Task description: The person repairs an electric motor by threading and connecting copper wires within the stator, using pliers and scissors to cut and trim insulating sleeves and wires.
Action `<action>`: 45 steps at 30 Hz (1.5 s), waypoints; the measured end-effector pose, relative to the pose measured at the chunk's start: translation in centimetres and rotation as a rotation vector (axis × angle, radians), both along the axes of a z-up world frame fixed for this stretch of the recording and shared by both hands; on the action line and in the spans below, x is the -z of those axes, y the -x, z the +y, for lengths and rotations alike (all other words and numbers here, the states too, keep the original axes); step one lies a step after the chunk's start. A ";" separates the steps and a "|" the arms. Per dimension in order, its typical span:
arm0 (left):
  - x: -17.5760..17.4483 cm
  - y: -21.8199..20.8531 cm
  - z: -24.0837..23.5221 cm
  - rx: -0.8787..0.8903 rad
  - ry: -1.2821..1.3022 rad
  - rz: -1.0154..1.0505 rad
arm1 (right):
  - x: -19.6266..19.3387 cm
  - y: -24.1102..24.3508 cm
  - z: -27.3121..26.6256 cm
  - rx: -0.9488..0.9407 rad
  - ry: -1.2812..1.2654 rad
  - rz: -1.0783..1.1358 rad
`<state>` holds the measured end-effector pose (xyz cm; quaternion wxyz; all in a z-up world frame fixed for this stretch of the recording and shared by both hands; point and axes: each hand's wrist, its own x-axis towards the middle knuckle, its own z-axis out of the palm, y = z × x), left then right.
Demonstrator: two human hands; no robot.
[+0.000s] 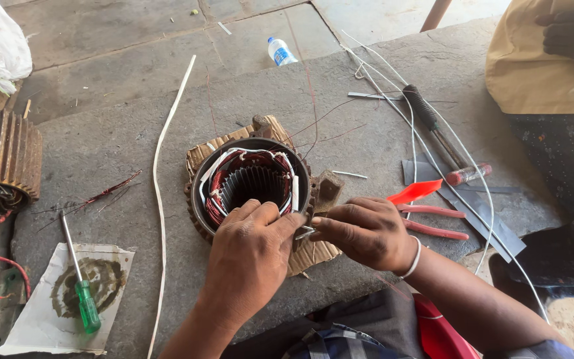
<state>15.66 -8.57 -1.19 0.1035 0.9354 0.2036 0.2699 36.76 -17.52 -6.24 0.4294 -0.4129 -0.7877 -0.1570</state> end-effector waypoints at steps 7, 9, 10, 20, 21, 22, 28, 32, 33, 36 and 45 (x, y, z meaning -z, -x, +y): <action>0.9 0.4 -0.7 -0.020 -0.115 0.127 | -0.2 0.2 0.4 0.015 -0.077 -0.063; 1.3 1.0 -1.0 -0.008 -0.166 0.091 | -0.2 0.1 0.5 0.012 -0.114 -0.111; 1.6 1.3 -1.2 -0.001 -0.191 0.074 | -0.1 0.1 0.5 0.016 -0.130 -0.119; 4.7 2.3 -1.4 0.012 -0.246 -0.123 | 0.9 0.1 0.9 0.024 -0.135 -0.054; 4.6 2.2 -1.7 0.003 -0.236 -0.109 | 0.9 0.1 0.9 0.022 -0.127 -0.043; 4.5 2.1 -1.8 -0.006 -0.227 -0.096 | 0.9 0.1 0.9 0.022 -0.128 -0.048; 2.3 1.9 -0.5 0.037 -0.090 -0.017 | 0.7 0.3 0.7 0.011 -0.141 -0.095; 0.2 0.6 1.0 0.095 -0.002 0.117 | 0.2 0.1 0.5 0.004 -0.141 -0.127; -0.4 0.2 1.3 0.095 0.008 0.157 | 0.1 0.2 0.5 0.010 -0.138 -0.134; -1.9 -0.3 1.6 0.091 0.025 0.258 | -0.2 0.4 0.5 0.004 -0.125 -0.134; -1.5 -0.5 2.1 0.083 0.249 0.093 | -0.1 0.3 0.7 -0.012 -0.122 -0.123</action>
